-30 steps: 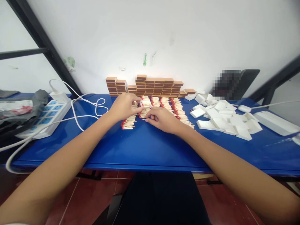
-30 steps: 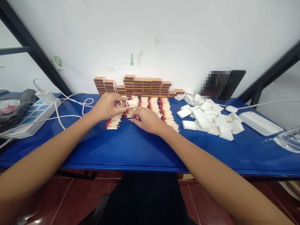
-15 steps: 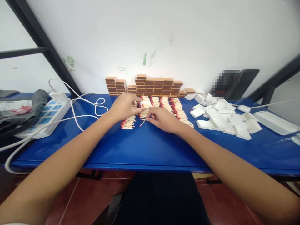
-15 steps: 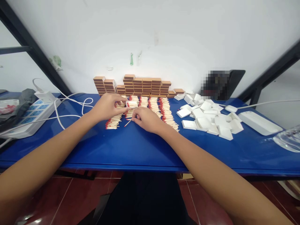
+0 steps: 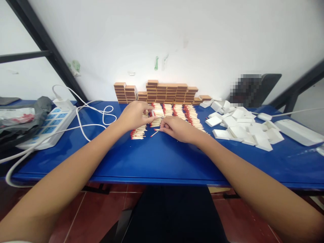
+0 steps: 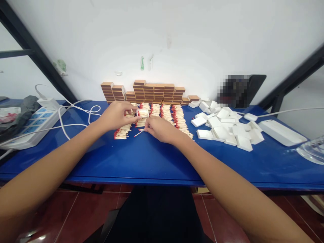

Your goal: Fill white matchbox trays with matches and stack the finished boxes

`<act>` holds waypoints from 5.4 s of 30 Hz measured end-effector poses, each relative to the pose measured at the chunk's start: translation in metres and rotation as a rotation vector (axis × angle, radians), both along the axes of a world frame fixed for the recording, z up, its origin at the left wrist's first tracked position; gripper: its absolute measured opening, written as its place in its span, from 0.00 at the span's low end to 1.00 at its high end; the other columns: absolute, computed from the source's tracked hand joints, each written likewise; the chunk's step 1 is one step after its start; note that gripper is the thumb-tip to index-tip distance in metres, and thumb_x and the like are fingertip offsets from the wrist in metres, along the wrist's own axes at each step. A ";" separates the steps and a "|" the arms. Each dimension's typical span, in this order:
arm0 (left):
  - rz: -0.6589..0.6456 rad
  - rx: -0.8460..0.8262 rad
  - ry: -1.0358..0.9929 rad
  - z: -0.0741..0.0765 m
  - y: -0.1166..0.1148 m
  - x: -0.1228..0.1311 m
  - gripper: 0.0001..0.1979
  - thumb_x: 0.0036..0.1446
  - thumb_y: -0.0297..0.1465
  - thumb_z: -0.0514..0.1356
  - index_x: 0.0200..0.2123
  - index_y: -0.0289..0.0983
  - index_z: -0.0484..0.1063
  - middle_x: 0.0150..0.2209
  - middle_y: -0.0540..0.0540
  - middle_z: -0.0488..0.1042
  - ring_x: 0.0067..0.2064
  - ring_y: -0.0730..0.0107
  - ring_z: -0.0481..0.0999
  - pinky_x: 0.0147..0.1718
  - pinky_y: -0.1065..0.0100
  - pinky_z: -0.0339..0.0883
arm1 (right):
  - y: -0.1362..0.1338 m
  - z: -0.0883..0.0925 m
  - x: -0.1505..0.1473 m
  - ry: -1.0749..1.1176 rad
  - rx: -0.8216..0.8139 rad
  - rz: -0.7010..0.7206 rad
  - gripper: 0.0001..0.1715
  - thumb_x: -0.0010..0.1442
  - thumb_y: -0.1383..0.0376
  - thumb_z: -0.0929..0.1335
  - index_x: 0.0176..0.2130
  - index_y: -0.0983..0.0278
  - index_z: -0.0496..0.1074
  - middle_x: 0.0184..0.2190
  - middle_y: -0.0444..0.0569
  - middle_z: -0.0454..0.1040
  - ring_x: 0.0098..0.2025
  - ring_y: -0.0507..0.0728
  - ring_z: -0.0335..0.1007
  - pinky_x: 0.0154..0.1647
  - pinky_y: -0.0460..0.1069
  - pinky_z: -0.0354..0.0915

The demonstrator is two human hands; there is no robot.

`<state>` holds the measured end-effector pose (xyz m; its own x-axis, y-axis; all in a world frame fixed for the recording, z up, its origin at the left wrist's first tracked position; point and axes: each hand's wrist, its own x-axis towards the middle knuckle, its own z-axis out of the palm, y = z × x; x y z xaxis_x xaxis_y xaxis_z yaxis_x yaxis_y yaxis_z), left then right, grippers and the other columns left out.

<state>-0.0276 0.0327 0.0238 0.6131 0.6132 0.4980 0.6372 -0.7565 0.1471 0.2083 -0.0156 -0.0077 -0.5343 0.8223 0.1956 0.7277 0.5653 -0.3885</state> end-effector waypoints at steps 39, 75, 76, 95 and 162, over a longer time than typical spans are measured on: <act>-0.080 -0.157 -0.164 0.001 -0.001 0.001 0.15 0.59 0.44 0.71 0.34 0.38 0.84 0.29 0.47 0.83 0.30 0.66 0.79 0.31 0.67 0.65 | -0.008 0.019 0.003 0.223 0.134 0.063 0.05 0.67 0.66 0.70 0.38 0.62 0.79 0.31 0.46 0.73 0.34 0.56 0.67 0.38 0.51 0.60; -0.031 -0.098 -0.129 -0.004 0.001 0.001 0.14 0.57 0.44 0.71 0.37 0.39 0.86 0.34 0.45 0.85 0.33 0.63 0.82 0.34 0.65 0.68 | 0.002 -0.009 -0.007 0.100 0.049 0.013 0.06 0.70 0.69 0.68 0.39 0.63 0.75 0.36 0.49 0.75 0.36 0.56 0.67 0.39 0.50 0.59; -0.034 -0.099 -0.128 -0.004 0.002 0.000 0.13 0.57 0.44 0.71 0.37 0.40 0.86 0.33 0.46 0.85 0.33 0.63 0.82 0.34 0.65 0.67 | 0.002 -0.009 -0.007 0.087 0.043 0.016 0.06 0.71 0.69 0.68 0.39 0.63 0.75 0.37 0.49 0.75 0.37 0.57 0.68 0.40 0.50 0.59; -0.067 -0.273 -0.215 -0.002 0.001 -0.001 0.15 0.56 0.42 0.73 0.42 0.39 0.87 0.29 0.47 0.83 0.29 0.69 0.78 0.30 0.67 0.65 | 0.000 0.022 0.017 0.135 0.339 -0.022 0.04 0.74 0.66 0.65 0.44 0.62 0.70 0.40 0.51 0.73 0.39 0.60 0.68 0.40 0.52 0.59; 0.038 -0.232 -0.268 0.002 -0.003 0.002 0.14 0.57 0.42 0.72 0.40 0.38 0.87 0.38 0.45 0.87 0.36 0.62 0.85 0.36 0.65 0.73 | 0.000 -0.004 -0.004 0.099 0.066 0.022 0.04 0.66 0.69 0.70 0.37 0.64 0.76 0.33 0.46 0.72 0.33 0.54 0.65 0.37 0.49 0.58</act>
<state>-0.0259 0.0299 0.0259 0.4539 0.7491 0.4825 0.5799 -0.6595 0.4784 0.2048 -0.0157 -0.0114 -0.5276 0.7940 0.3019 0.6743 0.6076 -0.4196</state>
